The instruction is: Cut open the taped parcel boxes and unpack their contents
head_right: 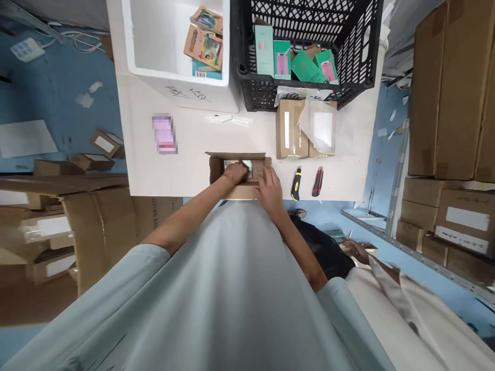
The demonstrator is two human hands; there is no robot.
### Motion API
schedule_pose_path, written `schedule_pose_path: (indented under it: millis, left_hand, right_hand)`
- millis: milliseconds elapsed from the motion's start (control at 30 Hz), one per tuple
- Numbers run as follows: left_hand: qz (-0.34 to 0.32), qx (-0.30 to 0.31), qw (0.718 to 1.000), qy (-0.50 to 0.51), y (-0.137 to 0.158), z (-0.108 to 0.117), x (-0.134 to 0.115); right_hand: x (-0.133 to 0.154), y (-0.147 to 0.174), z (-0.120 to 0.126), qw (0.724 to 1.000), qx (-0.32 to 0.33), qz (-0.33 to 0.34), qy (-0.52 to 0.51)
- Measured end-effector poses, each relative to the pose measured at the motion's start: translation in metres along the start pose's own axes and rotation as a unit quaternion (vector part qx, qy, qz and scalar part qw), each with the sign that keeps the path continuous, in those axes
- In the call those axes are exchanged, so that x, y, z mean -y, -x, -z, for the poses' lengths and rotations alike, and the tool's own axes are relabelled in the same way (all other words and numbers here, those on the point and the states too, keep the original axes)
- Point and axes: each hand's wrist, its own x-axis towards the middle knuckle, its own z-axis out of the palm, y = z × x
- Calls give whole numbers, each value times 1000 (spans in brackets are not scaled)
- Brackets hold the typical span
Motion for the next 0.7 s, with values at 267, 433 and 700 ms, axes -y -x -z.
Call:
schedule_pose_path:
  millis: [267,433,700]
  left_hand:
    - [-25,-7,999,-21,-18,-9,-14]
    - [-3,-29,999,-25,-17,-6,-21]
    - [-29,-54,998,0,35,27,3]
  right_hand:
    - [5,-6,-7,1000,-3,-17,3]
    - [2,-5,-11,999,-8,-34,-9]
    - [0,-7,-14,999,-28,-24,-2]
